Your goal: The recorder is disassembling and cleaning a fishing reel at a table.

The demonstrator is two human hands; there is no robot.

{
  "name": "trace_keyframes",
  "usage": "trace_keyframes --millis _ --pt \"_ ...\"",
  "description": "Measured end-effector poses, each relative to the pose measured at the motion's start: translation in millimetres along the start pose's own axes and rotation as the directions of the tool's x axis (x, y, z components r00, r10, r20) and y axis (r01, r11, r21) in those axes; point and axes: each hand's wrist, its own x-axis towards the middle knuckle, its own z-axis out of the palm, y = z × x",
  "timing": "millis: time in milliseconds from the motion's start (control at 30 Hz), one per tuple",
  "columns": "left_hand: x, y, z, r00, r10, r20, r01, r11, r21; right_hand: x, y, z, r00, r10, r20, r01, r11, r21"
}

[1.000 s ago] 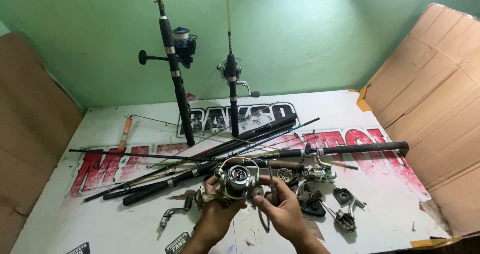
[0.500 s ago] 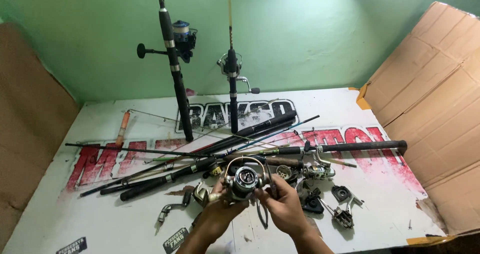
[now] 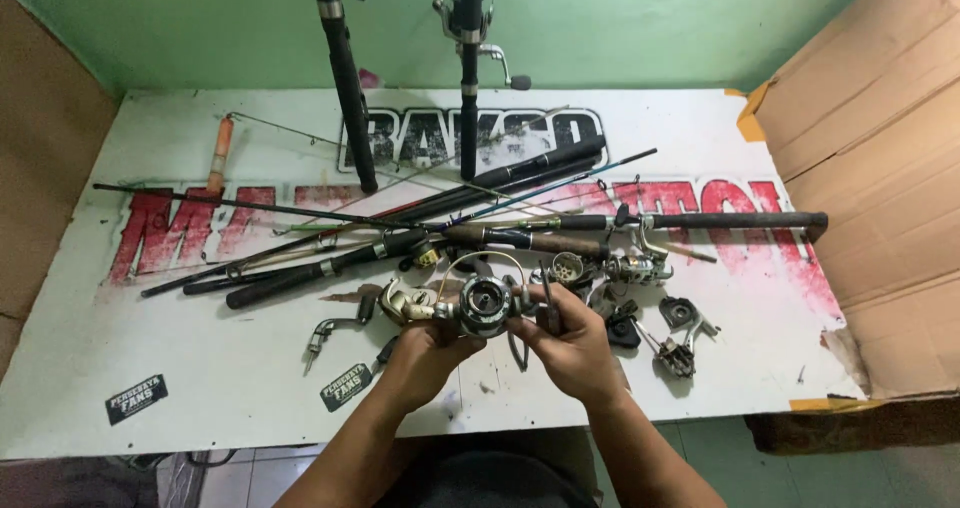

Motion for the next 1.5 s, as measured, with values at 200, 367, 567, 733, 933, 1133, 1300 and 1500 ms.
trace_keyframes --millis 200,367,567,733,933,1133,1300,1500 --pt "-18.0 42.5 9.2 0.977 0.159 -0.142 -0.167 0.985 -0.051 9.6 -0.4 17.9 0.969 0.020 -0.247 -0.032 0.999 -0.043" --pt "-10.7 45.3 -2.2 0.931 0.271 -0.245 -0.312 0.939 -0.146 1.1 -17.9 14.5 0.993 -0.114 -0.001 0.114 0.992 -0.049" --pt "8.4 10.5 -15.7 0.940 0.202 -0.274 -0.220 0.975 -0.038 -1.3 7.2 -2.8 0.994 -0.113 0.004 0.112 0.989 0.095" --pt "-7.8 40.5 -4.1 0.930 0.175 -0.324 -0.252 0.944 -0.213 -6.6 14.4 -7.0 0.998 0.000 -0.062 0.009 0.990 0.143" --pt "-8.4 47.8 -8.0 0.893 0.325 -0.310 -0.352 0.935 -0.035 -6.8 15.6 -6.1 0.997 0.032 -0.074 -0.024 0.993 0.115" --pt "-10.0 45.7 -4.6 0.889 0.357 -0.286 -0.405 0.905 -0.130 -9.7 30.0 -8.6 0.991 0.043 -0.124 -0.033 0.996 0.087" --pt "-14.3 53.0 0.3 0.880 0.316 -0.355 -0.424 0.860 -0.285 -9.0 31.3 -6.8 0.993 0.051 -0.109 -0.040 0.994 0.104" --pt "-2.2 37.3 -0.9 0.893 0.339 -0.296 -0.418 0.868 -0.268 -8.8 27.6 -4.6 0.996 0.033 -0.086 -0.026 0.997 0.078"
